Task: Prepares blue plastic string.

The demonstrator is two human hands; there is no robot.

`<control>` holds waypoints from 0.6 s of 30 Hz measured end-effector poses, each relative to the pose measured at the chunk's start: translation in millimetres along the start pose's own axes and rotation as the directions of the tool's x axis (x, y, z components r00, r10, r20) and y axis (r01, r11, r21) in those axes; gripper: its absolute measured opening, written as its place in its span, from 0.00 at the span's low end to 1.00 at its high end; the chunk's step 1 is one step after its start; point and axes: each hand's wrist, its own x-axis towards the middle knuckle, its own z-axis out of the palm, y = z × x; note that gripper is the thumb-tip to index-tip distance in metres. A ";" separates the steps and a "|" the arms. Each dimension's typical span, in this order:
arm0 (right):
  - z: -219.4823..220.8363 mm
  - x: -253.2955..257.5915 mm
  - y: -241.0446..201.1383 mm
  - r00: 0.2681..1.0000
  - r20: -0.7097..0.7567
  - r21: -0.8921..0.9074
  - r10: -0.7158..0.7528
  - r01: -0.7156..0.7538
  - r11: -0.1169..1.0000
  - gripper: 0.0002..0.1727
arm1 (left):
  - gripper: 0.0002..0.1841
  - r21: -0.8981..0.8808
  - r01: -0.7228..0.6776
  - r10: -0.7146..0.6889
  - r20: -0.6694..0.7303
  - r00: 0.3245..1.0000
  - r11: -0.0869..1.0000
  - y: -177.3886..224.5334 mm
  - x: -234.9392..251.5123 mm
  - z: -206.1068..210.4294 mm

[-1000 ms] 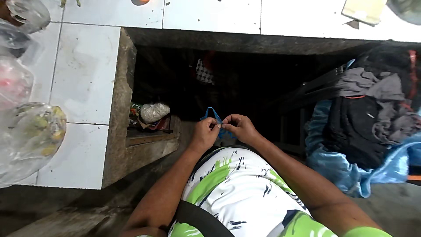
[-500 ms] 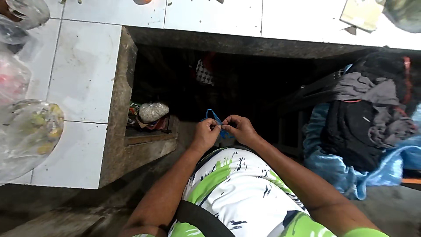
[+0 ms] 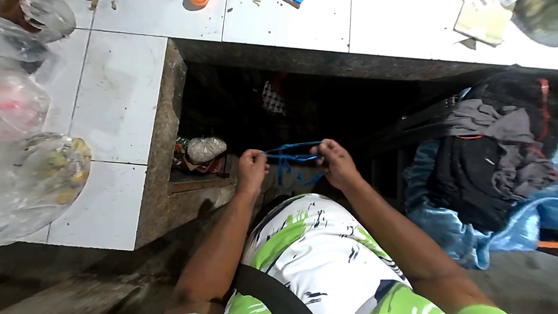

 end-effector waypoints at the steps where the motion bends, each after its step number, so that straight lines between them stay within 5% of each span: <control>1: -11.5 3.3 -1.6 0.995 -0.095 0.096 0.033 -0.023 0.995 0.10 | 0.12 -0.126 0.023 -0.029 -0.050 0.998 0.992 0.4 4.3 -11.8; 4: -52.7 6.4 -4.1 0.920 -0.363 0.292 0.148 -0.038 0.956 0.09 | 0.10 -0.493 0.036 -0.135 -0.167 0.977 0.869 13.9 10.2 -49.9; 7: -97.2 -0.1 -0.8 0.817 -0.544 0.351 0.191 0.015 0.936 0.08 | 0.16 -0.628 -0.064 -0.132 -0.261 0.956 0.776 28.9 13.5 -93.7; 13: -173.3 -17.5 8.8 0.618 -0.750 0.379 0.236 0.108 0.919 0.11 | 0.12 -0.543 -0.399 0.040 -0.556 0.831 0.739 66.5 4.2 -159.3; 16: -174.3 -23.8 -13.2 0.622 -0.754 0.377 0.209 0.150 0.914 0.10 | 0.06 -0.421 -0.513 0.157 -0.639 0.753 0.748 92.3 5.2 -168.2; 18: -156.3 -25.2 -44.3 0.707 -0.700 0.318 0.105 0.177 0.931 0.10 | 0.04 -0.318 -0.521 0.251 -0.609 0.752 0.792 120.4 -2.4 -149.6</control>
